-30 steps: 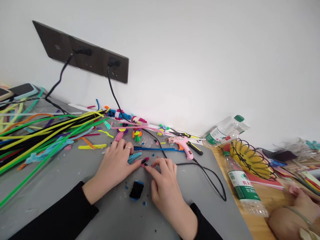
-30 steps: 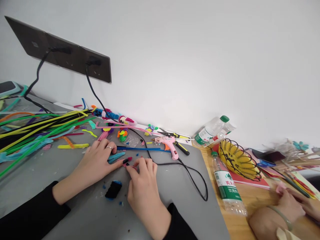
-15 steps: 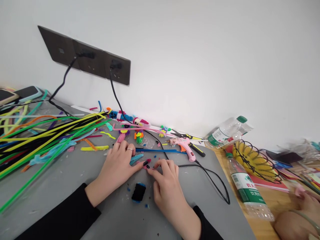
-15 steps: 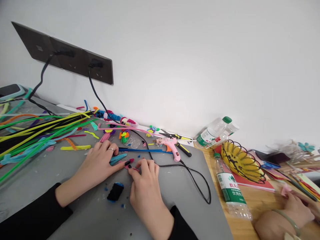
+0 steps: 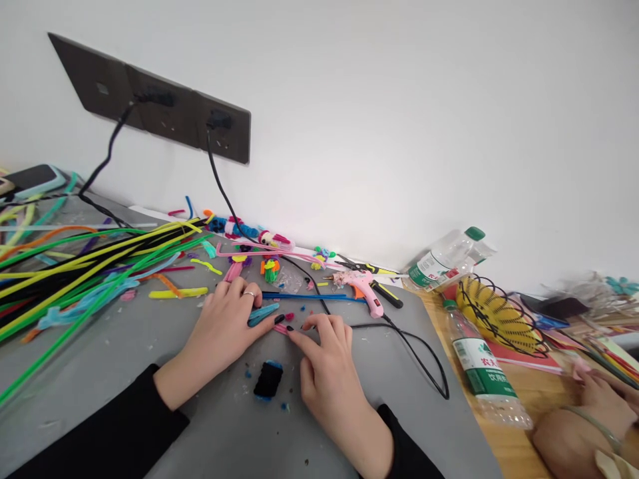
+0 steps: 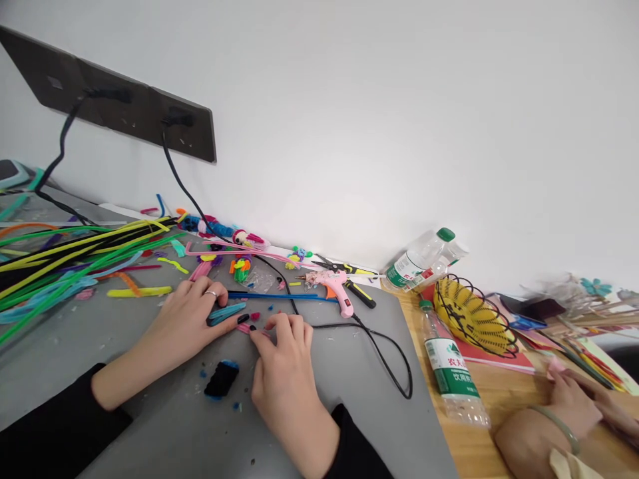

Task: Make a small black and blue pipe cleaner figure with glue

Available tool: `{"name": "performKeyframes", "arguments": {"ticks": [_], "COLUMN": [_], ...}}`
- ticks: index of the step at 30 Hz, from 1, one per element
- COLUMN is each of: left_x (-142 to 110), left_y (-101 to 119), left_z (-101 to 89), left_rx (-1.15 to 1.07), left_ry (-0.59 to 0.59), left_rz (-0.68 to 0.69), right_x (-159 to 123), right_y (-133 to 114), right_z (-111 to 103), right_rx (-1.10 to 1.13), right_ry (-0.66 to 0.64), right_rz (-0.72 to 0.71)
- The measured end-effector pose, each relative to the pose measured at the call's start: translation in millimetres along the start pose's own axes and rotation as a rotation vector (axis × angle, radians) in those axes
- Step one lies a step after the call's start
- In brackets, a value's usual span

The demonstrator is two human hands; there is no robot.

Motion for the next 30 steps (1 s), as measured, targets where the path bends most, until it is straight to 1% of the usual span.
{"name": "performKeyframes", "arguments": {"ticks": [6,11,19,22,27,30], "left_x": [1,1,2,2,2,3], "left_y": [-1,-1,-2,-3,-4,-5], "left_z": [-0.5,-0.9,-0.2,-0.6,0.2,1.6], "left_rx": [0.006,-0.002,-0.030,-0.033,-0.032,-0.034], "left_ry": [-0.001,-0.009,-0.035,-0.039,-0.044,-0.047], "left_rz": [-0.005,-0.020,-0.023,-0.025,-0.036,-0.043], "right_x": [-1,1,2,1,1,0], "right_y": [4,2,2,2,2,5], "right_z": [1,1,-1,-4,-12,-10], "right_rx": [-0.026,-0.075,-0.094,-0.076,-0.064,-0.085], "right_ry": [0.007,-0.013,-0.009,0.032,0.148,0.152], "right_rz": [0.014,0.000,-0.008,-0.017,-0.041,-0.031]}}
Point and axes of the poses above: each hand's wrist, its own x-axis towards the middle knuckle, its own z-axis out of the palm, y = z × x, the point moved 6 cm from there along x, towards the middle knuckle, and after that the axes turned 6 degrees about -z, right-handed, at the moved point
